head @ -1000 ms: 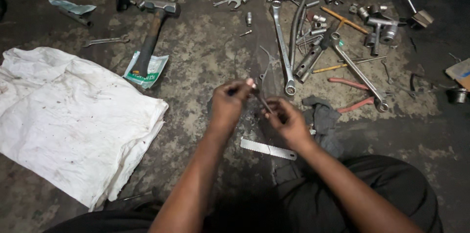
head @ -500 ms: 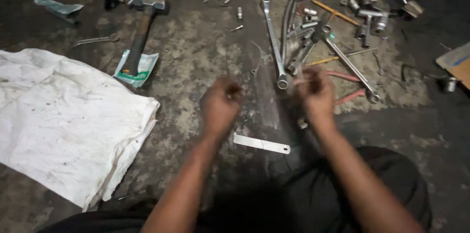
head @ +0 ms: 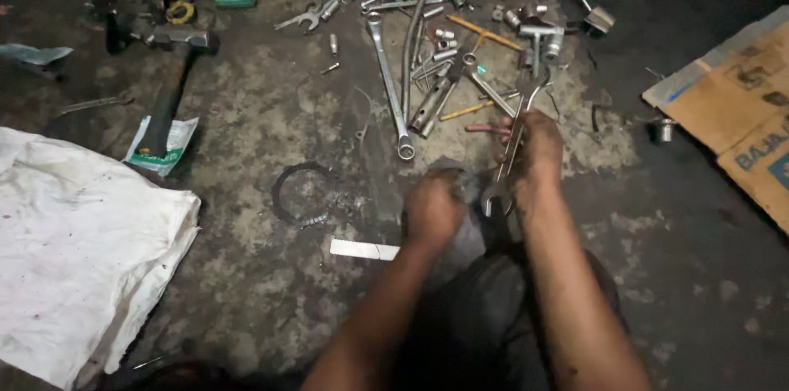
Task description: The person sits on the floor and uses a metal file to smooth the edges of a small metal ring. They repeatedly file the ring, then wipe it with a rag to inspect the surface, and continue filing.
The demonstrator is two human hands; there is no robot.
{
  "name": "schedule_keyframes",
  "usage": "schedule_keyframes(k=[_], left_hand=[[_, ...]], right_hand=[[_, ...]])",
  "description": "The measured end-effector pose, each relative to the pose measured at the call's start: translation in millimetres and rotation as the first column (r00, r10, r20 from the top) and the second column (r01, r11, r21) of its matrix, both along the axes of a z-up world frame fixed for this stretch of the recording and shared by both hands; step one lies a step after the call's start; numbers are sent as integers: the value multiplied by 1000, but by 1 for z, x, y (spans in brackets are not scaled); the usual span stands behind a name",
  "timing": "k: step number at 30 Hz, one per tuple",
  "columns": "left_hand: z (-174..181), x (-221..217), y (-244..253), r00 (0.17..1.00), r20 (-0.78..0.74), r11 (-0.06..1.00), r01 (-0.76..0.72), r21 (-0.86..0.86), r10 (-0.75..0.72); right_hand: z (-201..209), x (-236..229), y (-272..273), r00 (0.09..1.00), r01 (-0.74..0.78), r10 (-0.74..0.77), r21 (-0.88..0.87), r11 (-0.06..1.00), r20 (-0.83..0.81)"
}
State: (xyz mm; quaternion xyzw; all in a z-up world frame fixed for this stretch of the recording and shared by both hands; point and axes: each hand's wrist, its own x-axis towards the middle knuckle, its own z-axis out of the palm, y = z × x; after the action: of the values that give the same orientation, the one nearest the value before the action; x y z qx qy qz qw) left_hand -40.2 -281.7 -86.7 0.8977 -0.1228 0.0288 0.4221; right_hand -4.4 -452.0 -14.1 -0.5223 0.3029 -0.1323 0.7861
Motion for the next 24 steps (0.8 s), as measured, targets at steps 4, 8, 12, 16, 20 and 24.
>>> schedule_keyframes(k=[4, 8, 12, 16, 20, 24], left_hand=[[-17, 23, 30, 974, -222, 913, -57, -405, -37], [-5, 40, 91, 994, -110, 889, -45, -456, -6], [51, 23, 145, 993, -89, 984, -88, -156, 75], [91, -9, 169, 984, -99, 987, -139, 77, 147], [109, -14, 184, 970, -13, 969, -244, -42, 244], [118, -15, 186, 880, -292, 833, -457, -311, 374]], right_hand=[[-1, 5, 5, 997, -61, 61, 12, 998, -44], [-5, 3, 28, 981, -193, 196, -182, 964, -2], [-14, -7, 63, 929, -325, 360, -269, 907, 91], [-32, -20, 94, 842, -463, 526, -342, 818, 116], [-52, -22, 112, 793, -520, 592, -343, 782, 147], [-59, -28, 131, 737, -565, 654, -376, 734, 169]])
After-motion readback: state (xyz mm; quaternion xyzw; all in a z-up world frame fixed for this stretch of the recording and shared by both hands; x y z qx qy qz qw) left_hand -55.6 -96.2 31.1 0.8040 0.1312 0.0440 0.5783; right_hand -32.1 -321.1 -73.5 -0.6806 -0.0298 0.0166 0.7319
